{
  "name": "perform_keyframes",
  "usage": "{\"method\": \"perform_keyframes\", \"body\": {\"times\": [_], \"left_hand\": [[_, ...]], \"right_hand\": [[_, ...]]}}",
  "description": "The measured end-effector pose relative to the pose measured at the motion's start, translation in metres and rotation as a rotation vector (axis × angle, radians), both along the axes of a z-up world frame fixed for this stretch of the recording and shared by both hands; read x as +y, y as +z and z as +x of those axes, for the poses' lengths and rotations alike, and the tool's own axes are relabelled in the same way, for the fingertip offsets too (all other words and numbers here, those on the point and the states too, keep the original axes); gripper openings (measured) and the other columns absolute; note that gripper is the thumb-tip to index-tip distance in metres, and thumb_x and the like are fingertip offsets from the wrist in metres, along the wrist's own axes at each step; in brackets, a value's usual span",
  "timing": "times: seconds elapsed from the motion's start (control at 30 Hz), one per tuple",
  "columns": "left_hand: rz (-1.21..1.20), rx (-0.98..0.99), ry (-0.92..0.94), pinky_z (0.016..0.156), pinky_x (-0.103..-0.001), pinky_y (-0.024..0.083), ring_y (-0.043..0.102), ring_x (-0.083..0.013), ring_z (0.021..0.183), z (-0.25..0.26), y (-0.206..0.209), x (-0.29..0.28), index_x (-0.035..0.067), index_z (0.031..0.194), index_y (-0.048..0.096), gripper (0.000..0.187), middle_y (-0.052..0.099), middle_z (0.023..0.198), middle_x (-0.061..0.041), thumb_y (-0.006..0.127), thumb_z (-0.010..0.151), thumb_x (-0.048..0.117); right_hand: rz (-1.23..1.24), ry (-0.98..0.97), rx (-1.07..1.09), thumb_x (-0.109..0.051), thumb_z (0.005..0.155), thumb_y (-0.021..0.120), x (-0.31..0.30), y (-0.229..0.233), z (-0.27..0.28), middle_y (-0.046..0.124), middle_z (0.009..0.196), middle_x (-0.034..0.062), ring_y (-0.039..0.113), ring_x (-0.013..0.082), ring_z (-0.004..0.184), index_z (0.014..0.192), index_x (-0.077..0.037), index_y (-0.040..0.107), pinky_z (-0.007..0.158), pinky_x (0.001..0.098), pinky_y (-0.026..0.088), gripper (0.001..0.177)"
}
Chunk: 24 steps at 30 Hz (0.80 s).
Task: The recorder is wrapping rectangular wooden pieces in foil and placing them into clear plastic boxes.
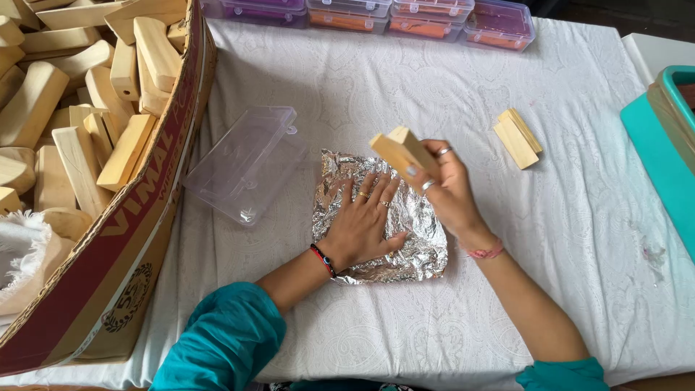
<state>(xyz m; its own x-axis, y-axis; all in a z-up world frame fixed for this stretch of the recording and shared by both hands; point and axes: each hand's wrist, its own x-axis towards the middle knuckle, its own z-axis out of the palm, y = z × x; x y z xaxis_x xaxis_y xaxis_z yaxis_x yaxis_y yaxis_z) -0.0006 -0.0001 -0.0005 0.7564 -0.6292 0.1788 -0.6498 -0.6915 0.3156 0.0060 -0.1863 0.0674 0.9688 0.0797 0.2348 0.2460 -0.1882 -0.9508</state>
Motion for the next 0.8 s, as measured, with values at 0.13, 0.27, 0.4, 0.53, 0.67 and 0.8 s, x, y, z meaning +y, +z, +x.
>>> {"method": "perform_keyframes", "body": {"times": [0.13, 0.27, 0.4, 0.53, 0.67, 0.8], "left_hand": [[-0.054, 0.017, -0.011, 0.119, -0.065, 0.014, 0.02, -0.0441, 0.151, 0.001, -0.001, 0.002, -0.01, 0.153, 0.019, 0.108, 0.028, 0.157, -0.032, 0.046, 0.09, 0.073], [0.032, -0.041, 0.018, 0.123, -0.063, 0.013, 0.019, -0.0422, 0.152, 0.005, 0.0, 0.0, -0.007, 0.154, 0.019, 0.107, 0.027, 0.16, -0.031, 0.045, 0.089, 0.074], [-0.408, 0.156, 0.075, 0.122, -0.057, 0.017, 0.021, -0.0435, 0.15, 0.013, 0.005, 0.006, -0.006, 0.147, 0.03, 0.093, 0.024, 0.159, -0.033, 0.065, 0.085, 0.053], [-0.819, 0.162, 0.01, 0.121, -0.052, 0.03, 0.037, -0.0427, 0.145, 0.016, 0.024, 0.021, -0.003, 0.144, 0.037, 0.076, 0.036, 0.157, -0.03, 0.078, 0.082, 0.012], [-0.828, 0.316, 0.062, 0.099, -0.039, 0.059, 0.068, -0.029, 0.12, 0.016, 0.025, 0.024, 0.003, 0.134, 0.051, 0.055, 0.066, 0.13, -0.019, 0.076, 0.085, 0.008], [-0.901, 0.559, 0.186, 0.071, -0.029, 0.063, 0.075, -0.0209, 0.087, 0.026, 0.016, 0.023, 0.001, 0.126, 0.065, 0.035, 0.076, 0.108, -0.017, 0.073, 0.093, 0.009]], "right_hand": [[-0.211, -0.067, -0.081, -0.001, 0.097, 0.062, 0.005, -0.038, 0.005, 0.064, 0.121, 0.013, 0.063, 0.0191, 0.111, 0.128, 0.004, 0.052, 0.093, 0.0307, 0.054, 0.033], [-0.487, -0.217, -0.071, 0.0, 0.092, 0.067, -0.007, -0.029, 0.004, 0.069, 0.117, 0.0112, 0.068, 0.0183, 0.108, 0.125, 0.002, 0.056, 0.09, 0.0299, 0.054, 0.034], [-0.268, -0.09, 0.034, -0.004, 0.092, 0.068, -0.015, -0.038, 0.003, 0.067, 0.119, 0.0084, 0.066, 0.0125, 0.109, 0.127, 0.0, 0.056, 0.087, 0.0256, 0.055, 0.037], [0.104, 0.264, 0.279, -0.015, 0.096, 0.067, -0.016, -0.041, 0.006, 0.066, 0.118, 0.0064, 0.064, 0.0109, 0.108, 0.13, -0.002, 0.054, 0.09, 0.0255, 0.055, 0.039], [-0.076, 0.188, 0.214, -0.02, 0.098, 0.067, -0.016, -0.046, 0.003, 0.069, 0.117, 0.0079, 0.064, 0.0101, 0.109, 0.128, 0.001, 0.057, 0.091, 0.0264, 0.055, 0.037], [-0.375, -0.038, -0.161, -0.019, 0.106, 0.056, -0.011, -0.042, -0.008, 0.062, 0.122, 0.0128, 0.059, 0.0185, 0.113, 0.136, 0.0, 0.051, 0.101, 0.0365, 0.048, 0.036]]}}
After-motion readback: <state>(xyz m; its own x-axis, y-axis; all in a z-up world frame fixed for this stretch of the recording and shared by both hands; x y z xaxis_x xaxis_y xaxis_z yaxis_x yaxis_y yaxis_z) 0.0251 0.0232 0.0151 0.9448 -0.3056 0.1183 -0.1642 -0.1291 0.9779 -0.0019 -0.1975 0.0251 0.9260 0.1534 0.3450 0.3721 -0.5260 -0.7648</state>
